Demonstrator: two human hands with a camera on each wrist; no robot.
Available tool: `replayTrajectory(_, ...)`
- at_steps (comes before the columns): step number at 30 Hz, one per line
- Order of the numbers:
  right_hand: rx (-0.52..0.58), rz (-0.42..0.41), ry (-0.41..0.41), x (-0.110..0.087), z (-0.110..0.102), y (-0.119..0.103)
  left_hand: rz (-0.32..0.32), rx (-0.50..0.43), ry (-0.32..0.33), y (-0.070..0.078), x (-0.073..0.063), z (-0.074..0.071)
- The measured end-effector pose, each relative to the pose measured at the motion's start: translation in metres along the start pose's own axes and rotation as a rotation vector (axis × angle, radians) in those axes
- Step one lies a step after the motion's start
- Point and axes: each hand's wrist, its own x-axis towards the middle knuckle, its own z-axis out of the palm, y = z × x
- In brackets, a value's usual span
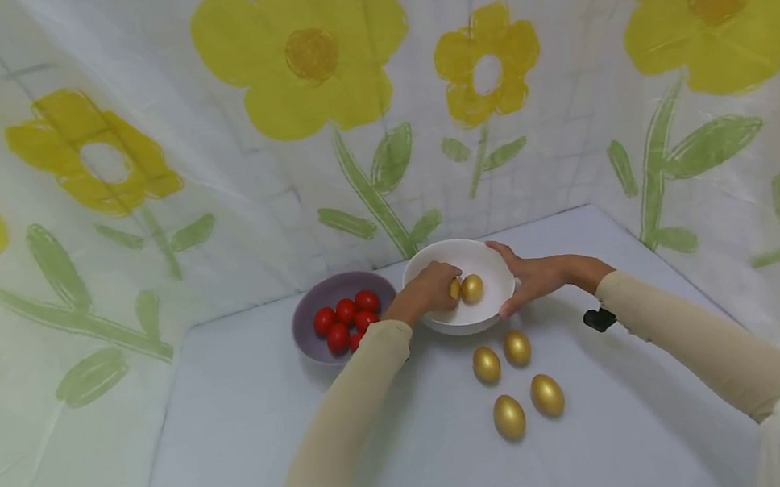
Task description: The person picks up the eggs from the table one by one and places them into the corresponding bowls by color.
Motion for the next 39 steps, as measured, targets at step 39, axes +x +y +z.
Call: replayTrajectory(39, -0.011, -0.049, -0.016, -0.001, -0.002, -0.004, 0.431, -0.514, 0.401, 0.059, -0.132, 0.024)
